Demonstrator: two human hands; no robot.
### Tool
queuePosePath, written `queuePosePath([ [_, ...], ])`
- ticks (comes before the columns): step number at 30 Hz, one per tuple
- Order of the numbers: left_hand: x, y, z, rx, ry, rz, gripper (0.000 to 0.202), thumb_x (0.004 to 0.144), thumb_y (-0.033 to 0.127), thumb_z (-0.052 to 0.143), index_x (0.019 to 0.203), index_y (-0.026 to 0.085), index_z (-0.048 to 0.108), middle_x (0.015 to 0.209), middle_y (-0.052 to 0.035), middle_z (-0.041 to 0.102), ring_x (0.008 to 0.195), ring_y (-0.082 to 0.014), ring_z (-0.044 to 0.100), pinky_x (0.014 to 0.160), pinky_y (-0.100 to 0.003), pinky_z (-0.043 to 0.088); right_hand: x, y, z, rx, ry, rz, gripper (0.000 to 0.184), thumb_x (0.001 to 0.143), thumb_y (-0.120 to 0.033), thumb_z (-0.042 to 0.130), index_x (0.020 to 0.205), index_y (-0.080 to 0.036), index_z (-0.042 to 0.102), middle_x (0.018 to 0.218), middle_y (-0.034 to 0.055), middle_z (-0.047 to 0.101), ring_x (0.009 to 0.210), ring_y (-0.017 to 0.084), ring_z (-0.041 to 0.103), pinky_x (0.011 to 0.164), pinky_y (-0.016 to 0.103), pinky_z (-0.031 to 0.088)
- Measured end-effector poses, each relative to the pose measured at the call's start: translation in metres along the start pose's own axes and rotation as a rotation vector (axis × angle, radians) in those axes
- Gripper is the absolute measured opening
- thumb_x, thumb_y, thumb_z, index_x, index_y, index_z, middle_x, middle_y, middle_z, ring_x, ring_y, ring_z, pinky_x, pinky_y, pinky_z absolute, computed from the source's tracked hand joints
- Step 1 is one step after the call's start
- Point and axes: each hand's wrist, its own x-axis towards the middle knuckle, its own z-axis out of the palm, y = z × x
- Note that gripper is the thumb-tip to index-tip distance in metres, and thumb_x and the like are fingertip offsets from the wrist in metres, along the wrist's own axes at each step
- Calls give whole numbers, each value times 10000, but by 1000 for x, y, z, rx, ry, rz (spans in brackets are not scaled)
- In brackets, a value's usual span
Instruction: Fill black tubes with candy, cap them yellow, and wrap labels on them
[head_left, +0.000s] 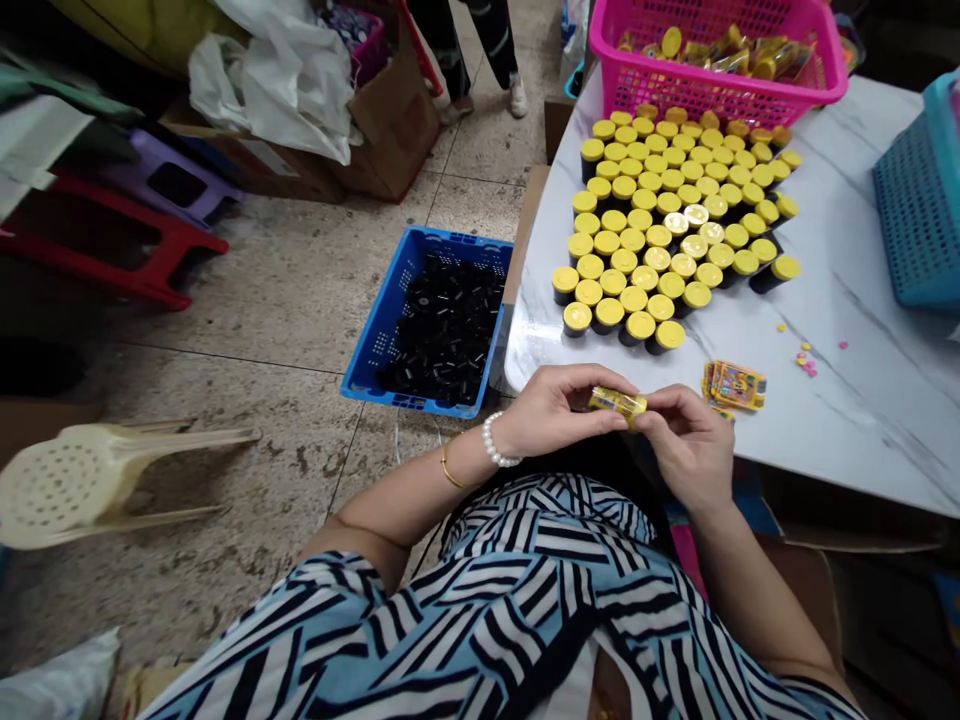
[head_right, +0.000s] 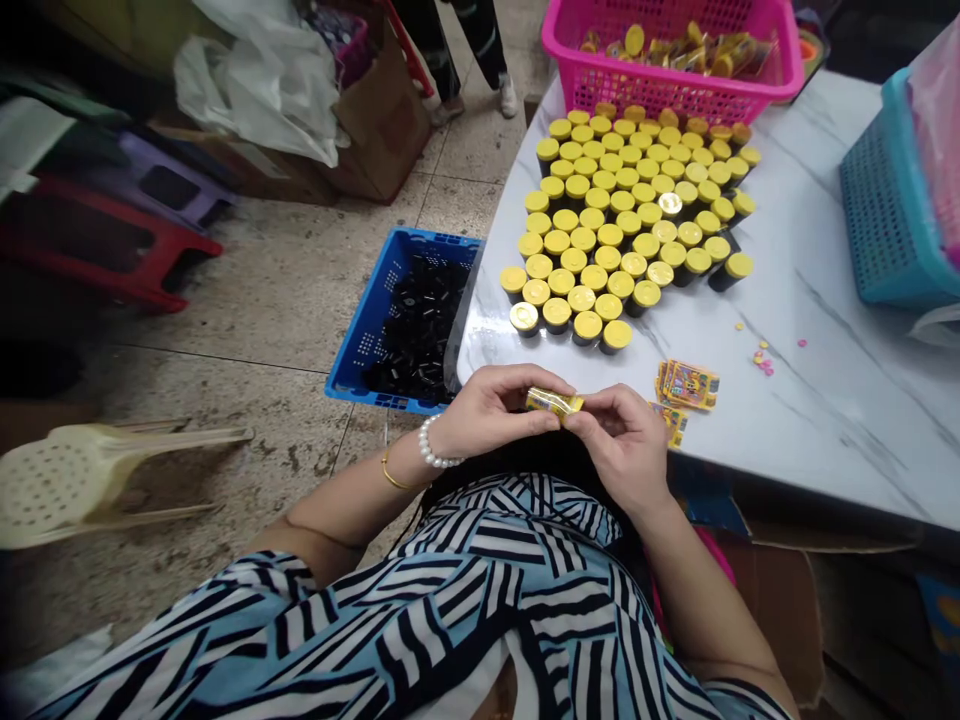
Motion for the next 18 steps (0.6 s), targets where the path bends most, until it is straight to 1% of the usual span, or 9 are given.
queuePosePath([
  [2,3,0,-5,-69,-59,-83,368,818,370,864,1099,149,780,912,-88,767,743,-156,705,689,-258,574,2,-3,-6,53,-83,31,248,908,-359,785,1130,-255,745,951,27,755,795,162,729,729,293,613],
  [4,6,-2,-8,-127,-89,-155,426,836,433,849,1121,133,747,815,-65,746,607,-114,654,567,-216,529,7,-7,-15,68,-157,6,426,908,-346,785,1321,-296,693,1179,63,721,903,173,728,799,326,624],
  [6,9,-5,-8,-190,-110,-209,459,824,463,858,1100,122,722,742,-39,724,546,-94,629,514,-191,508,13,-11,-22,33,-219,-51,448,891,-305,802,1329,-332,710,1306,73,657,983,176,710,860,343,616],
  [7,11,-6,-6,-228,-125,-234,469,806,470,873,1071,118,713,717,-30,717,534,-92,628,499,-184,510,16,-12,-23,24,-249,-83,397,882,-275,811,1270,-339,750,1287,66,656,1009,176,700,889,345,606],
  [9,13,-7,-1,-294,-144,-278,484,772,486,897,1000,110,696,674,-19,704,514,-94,630,471,-180,519,21,-10,-21,66,-272,-136,292,860,-213,827,1122,-340,811,1153,45,685,1024,174,690,924,340,589],
  [11,14,-7,4,-324,-139,-315,506,755,522,900,933,103,679,656,-21,698,500,-98,638,456,-184,536,23,-5,-16,152,-237,-153,265,842,-166,833,1044,-338,825,1033,26,693,986,165,690,902,327,590],
  [14,16,-6,8,-340,-133,-361,576,720,595,898,895,103,655,695,-42,713,515,-118,673,461,-203,571,21,2,-11,169,-150,-134,245,843,-151,826,1019,-322,827,1012,27,693,959,162,693,840,305,603],
  [16,17,-6,7,-363,-132,-369,607,705,624,896,896,110,636,727,-49,721,541,-133,698,467,-211,587,17,1,-12,131,-139,-125,261,857,-183,820,1083,-313,811,1101,46,698,988,175,702,844,316,616],
  [18,17,-8,7,-381,-123,-355,605,725,629,882,910,118,617,736,-44,717,553,-137,707,467,-205,587,9,-7,-13,60,-163,-125,475,839,-229,846,1288,-328,727,1231,68,690,958,178,715,839,337,635],
])
